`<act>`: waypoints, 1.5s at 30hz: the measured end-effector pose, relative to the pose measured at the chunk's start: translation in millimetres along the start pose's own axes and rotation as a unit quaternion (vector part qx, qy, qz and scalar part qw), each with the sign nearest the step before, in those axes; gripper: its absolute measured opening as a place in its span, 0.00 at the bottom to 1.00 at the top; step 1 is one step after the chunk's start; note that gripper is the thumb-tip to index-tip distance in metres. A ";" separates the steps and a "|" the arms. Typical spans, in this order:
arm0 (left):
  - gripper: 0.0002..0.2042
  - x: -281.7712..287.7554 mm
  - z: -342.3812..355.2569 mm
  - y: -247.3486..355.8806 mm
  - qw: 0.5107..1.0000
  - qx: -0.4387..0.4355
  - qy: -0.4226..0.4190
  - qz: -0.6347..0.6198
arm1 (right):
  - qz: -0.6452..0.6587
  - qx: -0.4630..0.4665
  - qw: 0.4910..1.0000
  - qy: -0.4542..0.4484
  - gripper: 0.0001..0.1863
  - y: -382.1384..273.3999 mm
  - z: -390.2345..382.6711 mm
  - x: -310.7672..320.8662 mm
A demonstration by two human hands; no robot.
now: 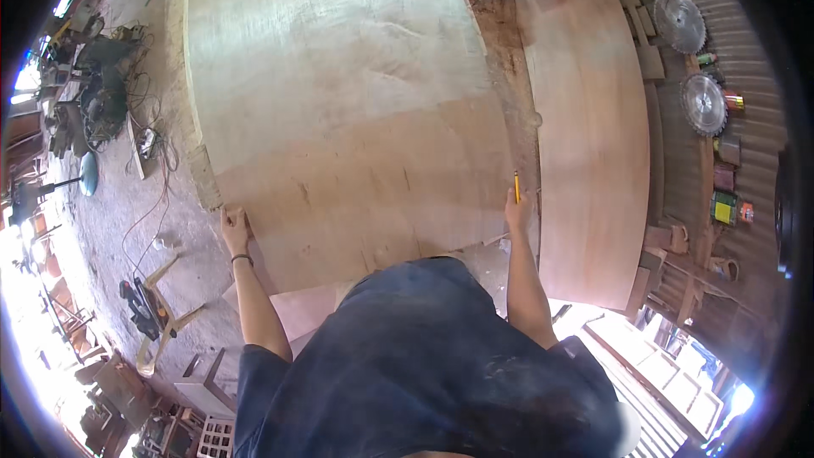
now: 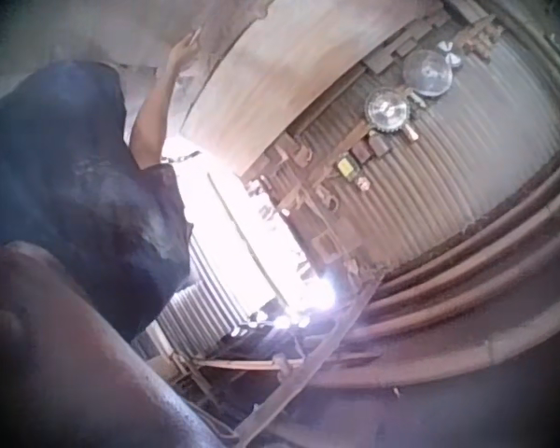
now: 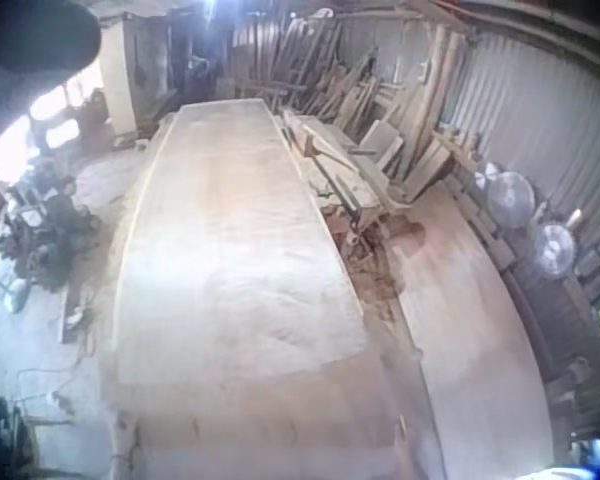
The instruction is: Marking a wood panel, cutting it with a hand saw, and then using a power sander to smooth the edges of a wooden frame project.
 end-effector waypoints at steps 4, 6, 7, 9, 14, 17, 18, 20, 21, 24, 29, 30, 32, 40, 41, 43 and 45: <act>0.34 7.4 11.4 -34.8 0.998 -0.035 0.040 -0.045 | 0.077 0.005 0.997 -0.003 0.24 -23.1 15.4 -1.9; 0.34 9.3 7.7 -35.2 0.998 -0.026 0.030 -0.054 | 0.037 0.001 0.999 -0.001 0.24 -36.5 31.1 -0.5; 0.33 9.3 6.5 -31.2 0.998 -0.025 0.026 -0.051 | 0.022 0.020 0.999 0.012 0.24 -48.2 44.0 -0.3; 0.33 11.4 4.3 -21.6 0.999 -0.026 0.019 -0.044 | 0.039 0.048 0.998 0.032 0.24 -78.8 69.7 1.0; 0.35 25.9 18.1 -40.2 0.990 0.078 -0.012 -0.116 | 0.308 0.125 0.943 0.036 0.18 -118.9 168.5 -50.3; 0.34 16.2 1.2 -11.5 0.992 0.053 -0.020 -0.113 | 0.239 0.083 0.967 -0.030 0.15 -140.4 173.4 -53.5; 0.34 24.8 2.5 -19.3 0.995 0.046 -0.005 -0.086 | 0.244 0.087 0.965 -0.034 0.15 -145.0 174.3 -58.2; 0.34 30.7 4.1 -23.9 0.994 0.063 -0.010 -0.088 | 0.330 0.086 0.939 -0.035 0.15 -137.4 173.4 -70.0; 0.34 32.1 2.8 -27.6 0.992 0.084 -0.014 -0.091 | 0.332 0.087 0.939 -0.037 0.15 -135.6 174.7 -73.2; 0.34 21.2 -3.7 0.1 0.987 0.118 -0.038 -0.106 | 0.313 0.045 0.948 -0.036 0.15 -114.9 174.9 -66.6; 0.31 34.2 -16.6 15.1 0.982 0.144 -0.054 -0.113 | 0.272 0.004 0.959 -0.078 0.13 -141.5 158.3 -36.3; 0.31 35.9 -20.6 19.2 0.980 0.153 -0.038 -0.125 | 0.270 0.002 0.960 -0.080 0.13 -151.4 156.1 -33.0; 0.33 37.7 -21.0 19.3 0.979 0.160 -0.025 -0.124 | 0.288 -0.035 0.953 -0.087 0.15 -157.7 147.8 -28.2; 0.31 57.6 -34.1 8.5 0.992 0.111 -0.046 -0.041 | 0.208 -0.010 0.970 -0.126 0.18 -153.0 149.1 -35.7; 0.29 44.4 -36.7 21.6 0.985 0.136 -0.049 -0.090 | 0.248 0.013 0.961 -0.121 0.20 -173.9 136.7 -24.5; 0.22 23.1 -18.4 29.4 0.982 0.147 -0.049 -0.110 | 0.246 -0.013 0.965 -0.086 0.19 -134.1 158.7 -18.0; 0.22 46.7 7.3 -31.7 0.987 -0.111 -0.026 0.114 | 0.280 0.036 0.954 -0.099 0.19 -135.5 171.5 -25.6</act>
Point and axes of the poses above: each hand's wrist, its own z-axis towards the middle knuckle, its own x-axis out of the back of the hand, y = z × x, the point moved 2 cm from there along z, towards the middle knuckle, and after that the axes turned 2 degrees about x, right-handed, at the moved point
